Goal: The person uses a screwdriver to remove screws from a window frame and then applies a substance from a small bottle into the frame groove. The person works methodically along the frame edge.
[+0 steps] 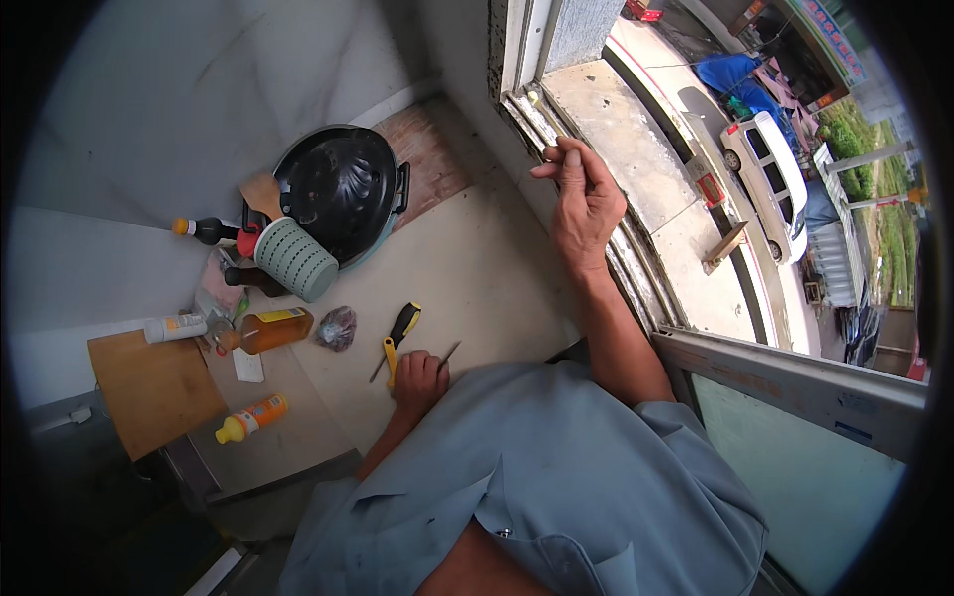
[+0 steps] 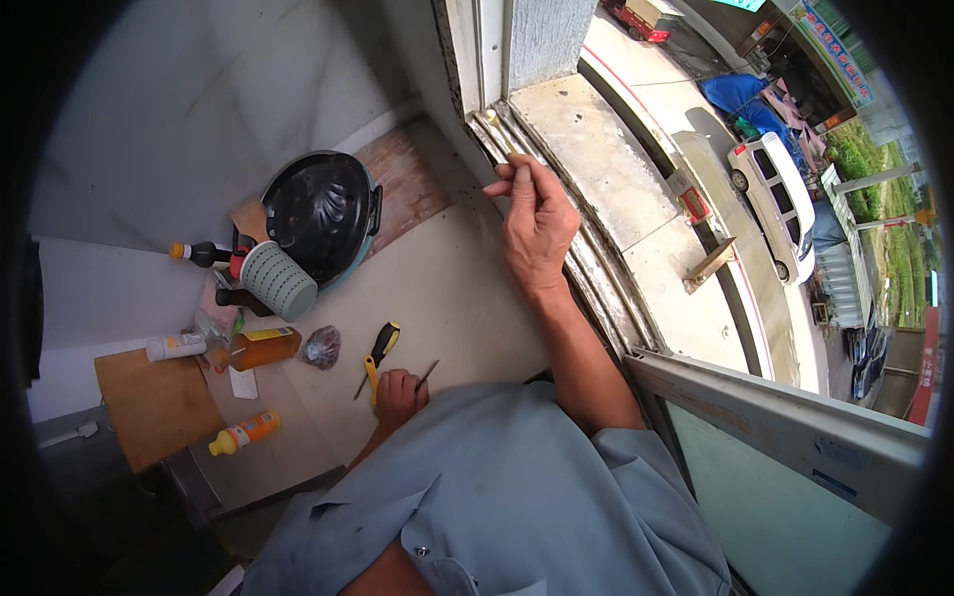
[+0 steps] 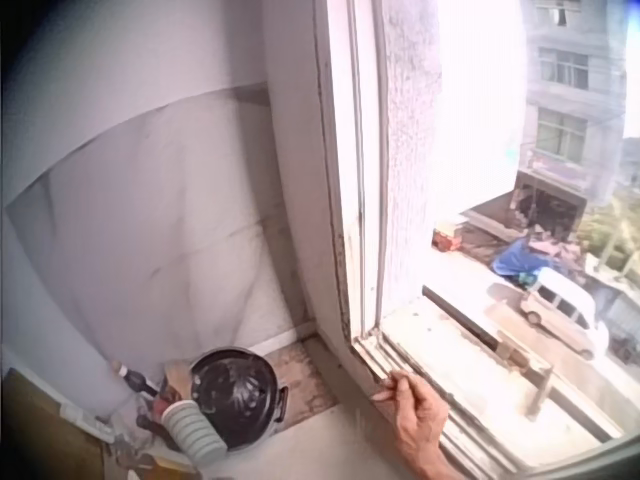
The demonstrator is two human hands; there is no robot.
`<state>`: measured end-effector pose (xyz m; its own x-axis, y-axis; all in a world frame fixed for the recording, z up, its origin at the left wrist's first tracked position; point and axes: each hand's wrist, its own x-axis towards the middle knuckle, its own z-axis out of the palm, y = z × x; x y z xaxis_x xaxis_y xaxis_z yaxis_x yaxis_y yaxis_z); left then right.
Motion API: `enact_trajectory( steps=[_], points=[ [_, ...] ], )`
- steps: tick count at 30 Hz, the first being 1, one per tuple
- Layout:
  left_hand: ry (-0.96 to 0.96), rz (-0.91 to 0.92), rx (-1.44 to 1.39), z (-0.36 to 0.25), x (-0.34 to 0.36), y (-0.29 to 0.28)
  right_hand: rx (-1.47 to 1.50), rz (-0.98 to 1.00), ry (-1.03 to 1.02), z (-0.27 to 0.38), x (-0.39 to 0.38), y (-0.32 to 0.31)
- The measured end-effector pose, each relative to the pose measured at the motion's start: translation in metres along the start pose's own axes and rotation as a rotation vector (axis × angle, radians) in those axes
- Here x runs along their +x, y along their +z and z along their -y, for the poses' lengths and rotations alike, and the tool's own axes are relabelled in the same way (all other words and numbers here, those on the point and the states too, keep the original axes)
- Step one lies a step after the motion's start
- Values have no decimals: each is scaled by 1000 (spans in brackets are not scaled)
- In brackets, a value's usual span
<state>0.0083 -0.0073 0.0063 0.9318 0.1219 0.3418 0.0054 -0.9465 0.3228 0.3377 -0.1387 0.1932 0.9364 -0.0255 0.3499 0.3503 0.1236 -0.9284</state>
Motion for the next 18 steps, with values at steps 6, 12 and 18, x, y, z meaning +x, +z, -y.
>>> enact_trajectory(
  steps=[6,12,18],
  points=[
    [-31,4,-6,0,-3,1,93,-229,-51,26,36,-20],
    [-65,41,-29,0,-6,-2,-70,272,-22,19,-58,1],
    [-131,48,-110,-3,2,-2,-478,763,90,-76,-142,-29]
  ],
)
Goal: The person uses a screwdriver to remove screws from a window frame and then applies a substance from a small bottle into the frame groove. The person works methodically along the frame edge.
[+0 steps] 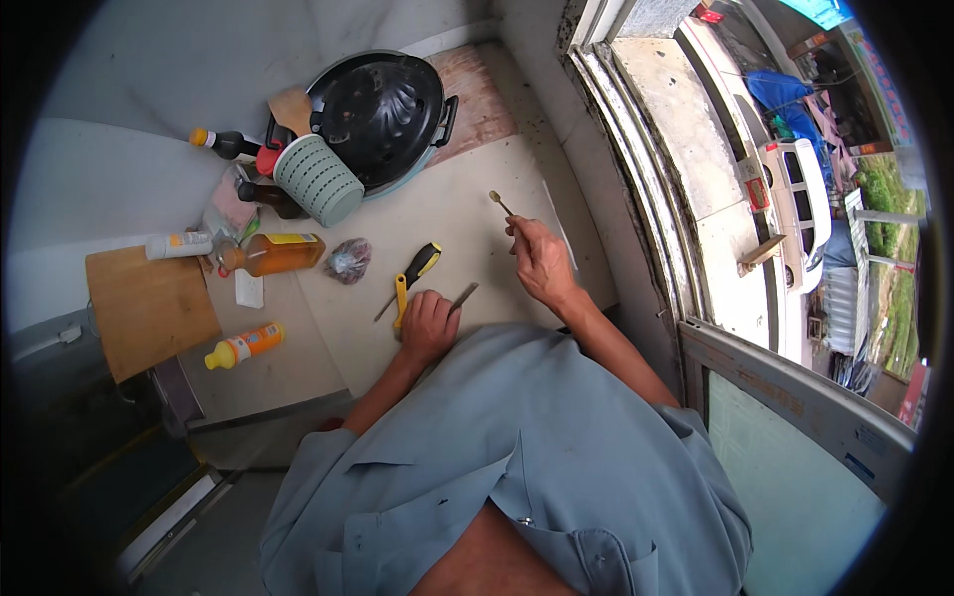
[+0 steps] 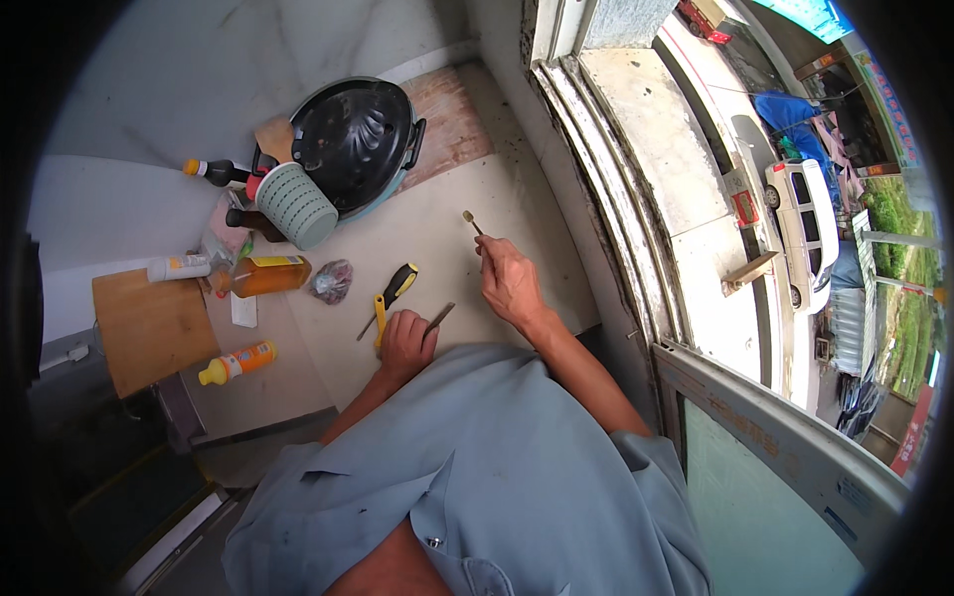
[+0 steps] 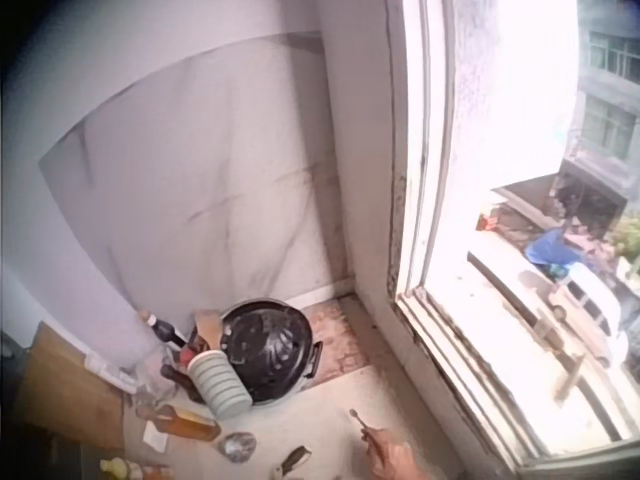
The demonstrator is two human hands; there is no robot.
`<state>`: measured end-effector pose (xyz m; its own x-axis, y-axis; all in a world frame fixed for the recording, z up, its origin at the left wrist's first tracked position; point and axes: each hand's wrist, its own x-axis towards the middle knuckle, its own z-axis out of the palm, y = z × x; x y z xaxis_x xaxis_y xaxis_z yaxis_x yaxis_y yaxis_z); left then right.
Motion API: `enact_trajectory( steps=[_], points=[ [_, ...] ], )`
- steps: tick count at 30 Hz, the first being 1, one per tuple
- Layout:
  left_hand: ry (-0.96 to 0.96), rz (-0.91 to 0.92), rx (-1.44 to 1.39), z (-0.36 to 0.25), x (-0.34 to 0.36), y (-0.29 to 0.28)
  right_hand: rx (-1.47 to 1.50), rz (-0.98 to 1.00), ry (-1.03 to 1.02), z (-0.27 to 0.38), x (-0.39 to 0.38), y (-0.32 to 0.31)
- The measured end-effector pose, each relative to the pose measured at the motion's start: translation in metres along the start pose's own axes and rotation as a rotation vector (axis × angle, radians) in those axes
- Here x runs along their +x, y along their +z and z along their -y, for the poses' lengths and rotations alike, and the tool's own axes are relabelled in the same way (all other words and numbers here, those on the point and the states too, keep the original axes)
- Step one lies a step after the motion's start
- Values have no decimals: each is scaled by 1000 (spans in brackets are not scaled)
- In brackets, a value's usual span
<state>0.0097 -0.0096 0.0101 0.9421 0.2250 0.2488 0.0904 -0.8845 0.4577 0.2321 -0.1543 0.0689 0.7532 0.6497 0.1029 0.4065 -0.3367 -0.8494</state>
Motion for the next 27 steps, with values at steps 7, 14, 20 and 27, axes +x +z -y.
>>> enact_trajectory(
  steps=[7,14,20,27],
  points=[
    [-48,4,-100,-9,14,-7,-251,143,-56,-32,-22,7],
    [-79,44,-57,1,4,-10,-501,137,-208,-21,-21,26],
    [-34,67,-35,-4,0,-12,-425,413,-588,25,20,88],
    [-11,42,-15,-1,-10,-10,-607,581,-687,9,28,122]
  ],
)
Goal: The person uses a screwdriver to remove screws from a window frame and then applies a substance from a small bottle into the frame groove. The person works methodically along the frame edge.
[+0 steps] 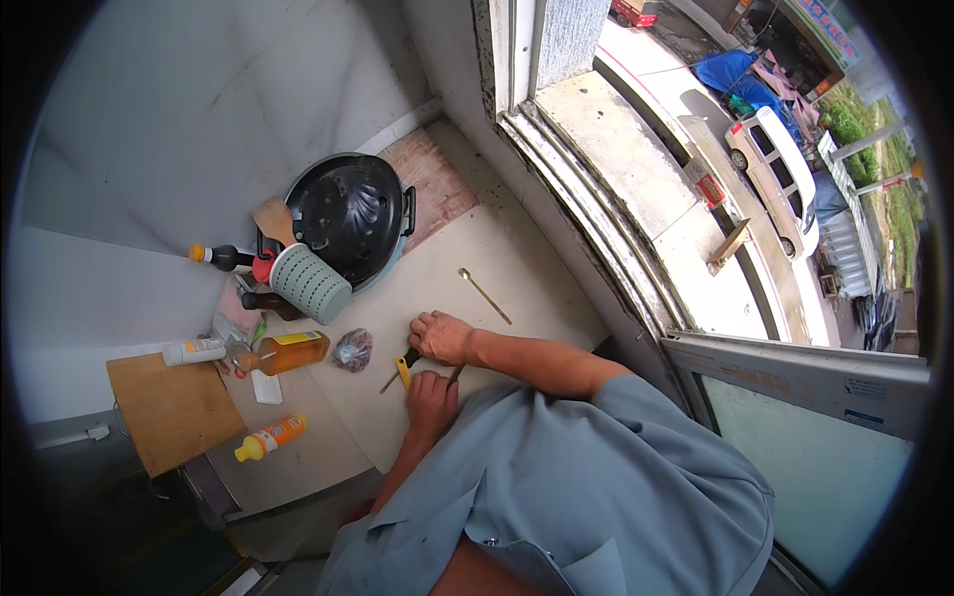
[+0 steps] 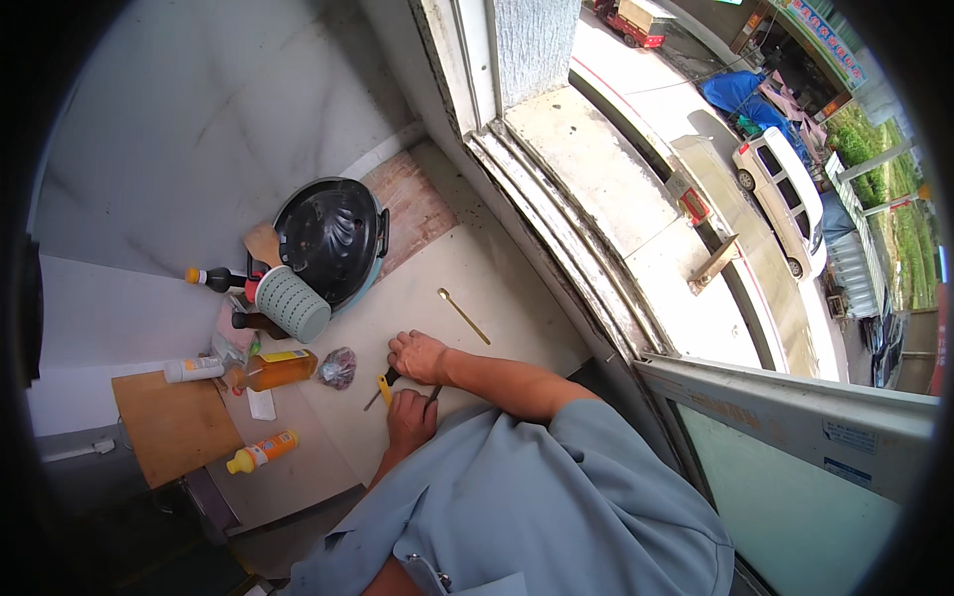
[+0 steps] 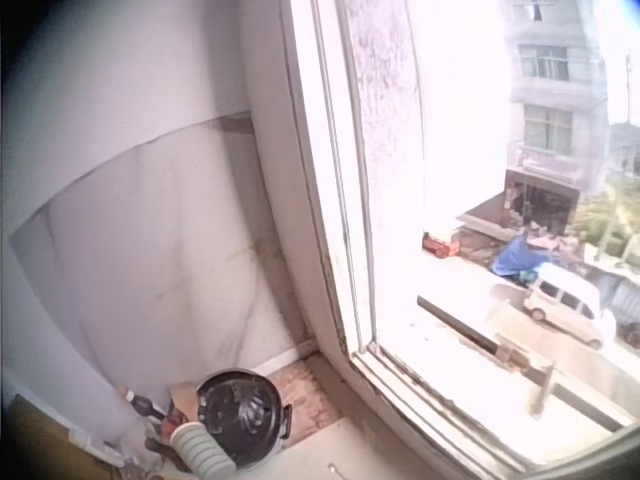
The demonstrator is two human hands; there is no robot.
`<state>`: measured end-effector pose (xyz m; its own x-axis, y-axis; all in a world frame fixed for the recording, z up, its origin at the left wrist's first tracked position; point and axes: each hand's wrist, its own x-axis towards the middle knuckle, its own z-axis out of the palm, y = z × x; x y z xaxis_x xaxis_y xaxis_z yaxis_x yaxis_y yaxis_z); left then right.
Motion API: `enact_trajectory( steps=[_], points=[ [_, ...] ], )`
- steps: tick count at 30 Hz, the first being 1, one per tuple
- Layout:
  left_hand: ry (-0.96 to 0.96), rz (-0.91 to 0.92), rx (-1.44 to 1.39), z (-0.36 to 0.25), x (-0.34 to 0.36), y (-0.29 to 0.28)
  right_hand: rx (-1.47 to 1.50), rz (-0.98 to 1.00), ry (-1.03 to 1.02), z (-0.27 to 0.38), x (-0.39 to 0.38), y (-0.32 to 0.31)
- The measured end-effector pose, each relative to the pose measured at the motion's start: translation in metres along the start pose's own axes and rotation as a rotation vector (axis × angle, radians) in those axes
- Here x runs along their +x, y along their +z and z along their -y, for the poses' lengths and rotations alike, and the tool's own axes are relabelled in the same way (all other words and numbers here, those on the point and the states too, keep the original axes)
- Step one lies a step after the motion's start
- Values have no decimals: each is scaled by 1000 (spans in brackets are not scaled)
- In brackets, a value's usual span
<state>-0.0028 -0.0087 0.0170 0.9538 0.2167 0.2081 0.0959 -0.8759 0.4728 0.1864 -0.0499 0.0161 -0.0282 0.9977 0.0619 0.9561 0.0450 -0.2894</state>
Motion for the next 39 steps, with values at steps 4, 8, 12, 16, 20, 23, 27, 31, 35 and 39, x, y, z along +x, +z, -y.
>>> enact_trajectory(
  steps=[4,8,12,16,20,23,27,31,35,39],
  points=[
    [-11,-8,1,1,-1,-5,3,37,124,-10,-28,-55],
    [-14,-13,37,7,2,-4,271,-139,313,-17,-64,-94],
    [-93,-35,73,13,15,-9,544,-435,507,3,-108,-157],
    [-58,-74,72,3,40,-18,501,-866,685,11,-128,-194],
    [-30,-69,-170,-22,89,-12,436,-932,923,-6,-133,-231],
    [159,-163,-258,-64,159,-24,349,-898,999,-23,-132,-239],
    [509,-357,-85,-124,258,-61,77,-800,1027,-47,-137,-228],
    [663,-298,-98,-135,299,-46,-28,-766,1064,-50,-139,-228],
    [689,-299,-153,-142,307,-42,5,-772,1080,-48,-149,-238],
    [678,-308,-254,-153,309,-49,75,-890,1012,-43,-152,-253]
  ],
)
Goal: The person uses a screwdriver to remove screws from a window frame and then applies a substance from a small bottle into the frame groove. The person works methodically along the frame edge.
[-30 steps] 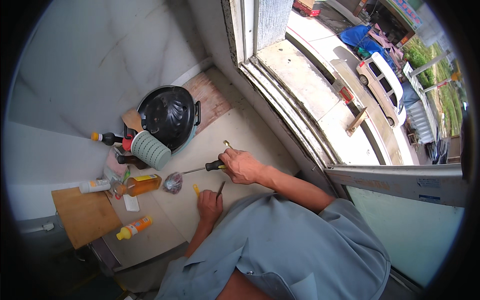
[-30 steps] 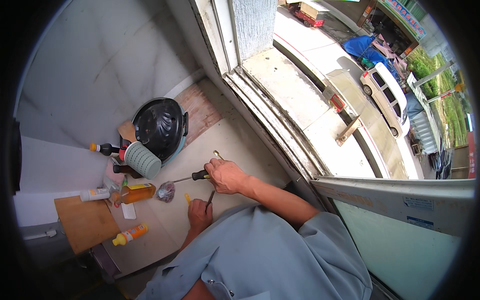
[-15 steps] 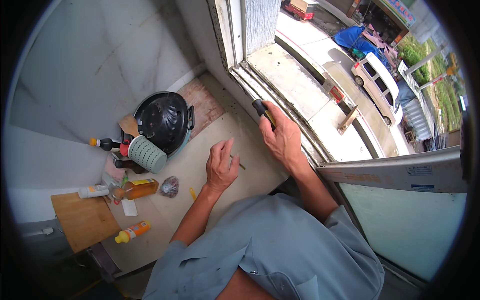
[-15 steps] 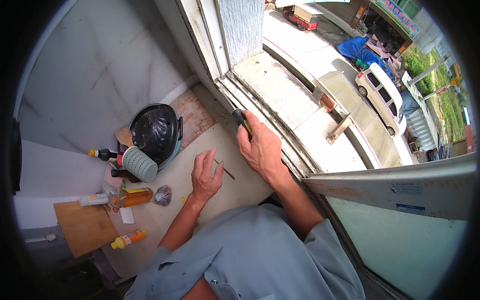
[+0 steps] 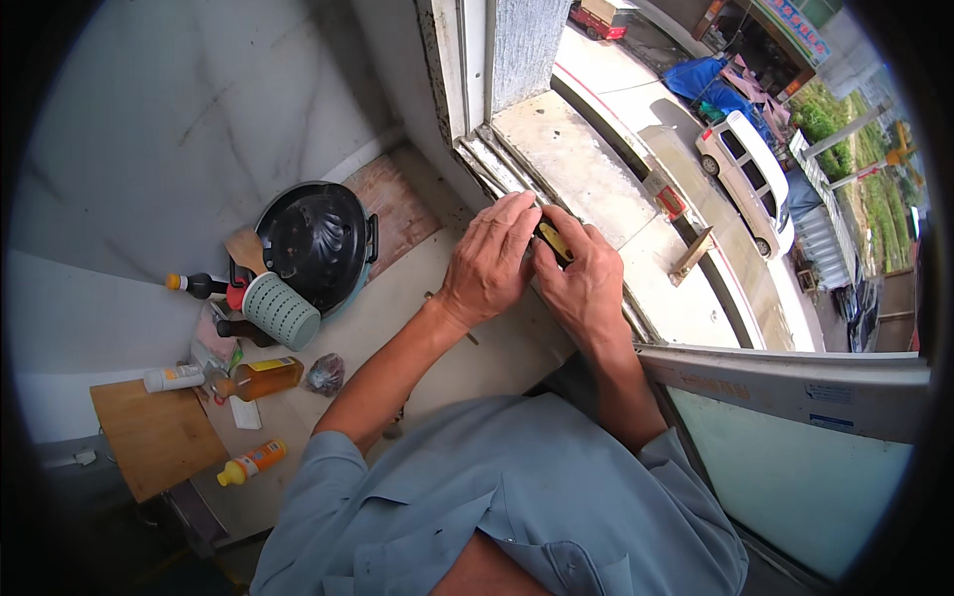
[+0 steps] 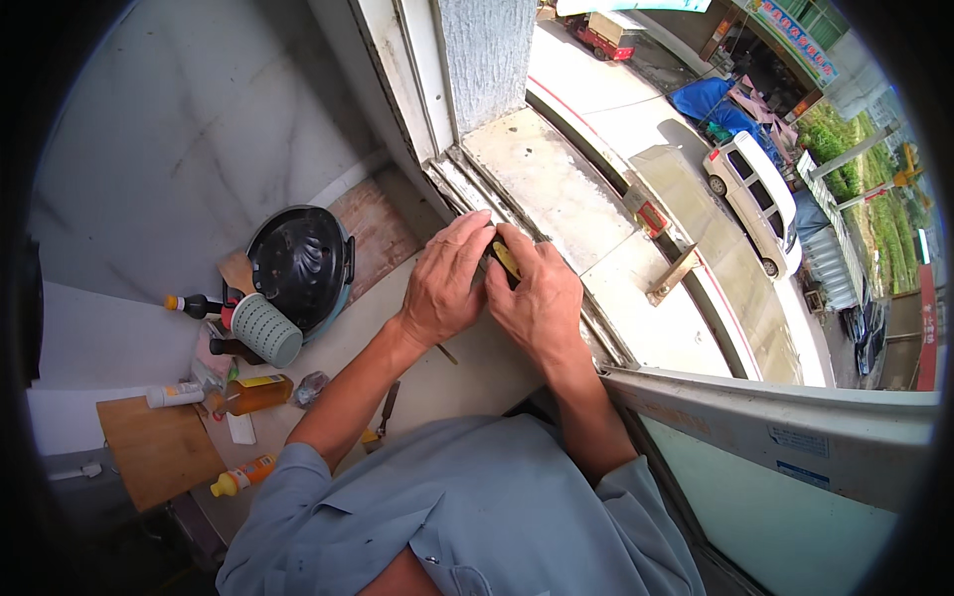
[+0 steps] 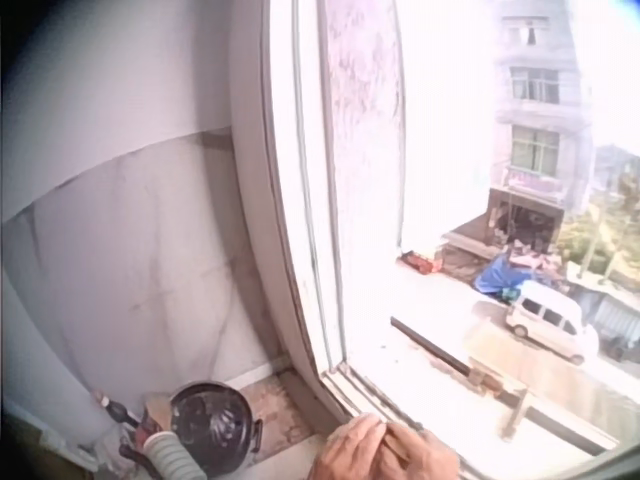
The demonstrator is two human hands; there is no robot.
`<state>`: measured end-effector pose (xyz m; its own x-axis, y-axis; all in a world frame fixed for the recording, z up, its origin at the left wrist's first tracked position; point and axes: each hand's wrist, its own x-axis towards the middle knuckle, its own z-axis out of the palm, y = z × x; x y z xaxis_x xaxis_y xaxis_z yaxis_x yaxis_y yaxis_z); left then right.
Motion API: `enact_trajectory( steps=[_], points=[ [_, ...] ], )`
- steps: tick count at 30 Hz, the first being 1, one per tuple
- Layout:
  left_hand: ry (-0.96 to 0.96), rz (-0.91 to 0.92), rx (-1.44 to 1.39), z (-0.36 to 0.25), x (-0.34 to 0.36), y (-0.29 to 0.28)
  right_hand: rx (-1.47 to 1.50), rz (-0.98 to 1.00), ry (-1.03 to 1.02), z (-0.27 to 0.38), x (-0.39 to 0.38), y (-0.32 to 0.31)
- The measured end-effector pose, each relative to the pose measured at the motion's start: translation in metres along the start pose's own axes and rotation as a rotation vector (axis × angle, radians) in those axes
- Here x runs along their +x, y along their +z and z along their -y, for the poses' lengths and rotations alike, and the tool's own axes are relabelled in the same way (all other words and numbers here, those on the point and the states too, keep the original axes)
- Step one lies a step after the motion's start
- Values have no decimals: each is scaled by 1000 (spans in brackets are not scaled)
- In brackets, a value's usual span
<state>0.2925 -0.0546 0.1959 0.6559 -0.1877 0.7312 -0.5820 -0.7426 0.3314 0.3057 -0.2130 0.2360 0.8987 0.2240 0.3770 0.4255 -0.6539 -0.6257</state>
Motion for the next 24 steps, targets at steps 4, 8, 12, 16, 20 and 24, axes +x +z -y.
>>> enact_trajectory(
  steps=[4,8,12,16,20,24],
  points=[
    [-5,17,-34,4,1,7,6,73,108,3,3,-5],
    [-37,-3,-69,11,-7,21,-43,113,116,-5,4,1],
    [-50,-12,-83,13,-7,20,-48,113,66,-8,7,6],
    [-83,-26,-84,16,-6,14,-50,189,108,10,17,2],
    [-115,-8,-40,65,-1,8,-140,244,101,13,50,57],
    [-135,20,-62,52,-6,3,-90,183,83,4,44,65]
  ],
)
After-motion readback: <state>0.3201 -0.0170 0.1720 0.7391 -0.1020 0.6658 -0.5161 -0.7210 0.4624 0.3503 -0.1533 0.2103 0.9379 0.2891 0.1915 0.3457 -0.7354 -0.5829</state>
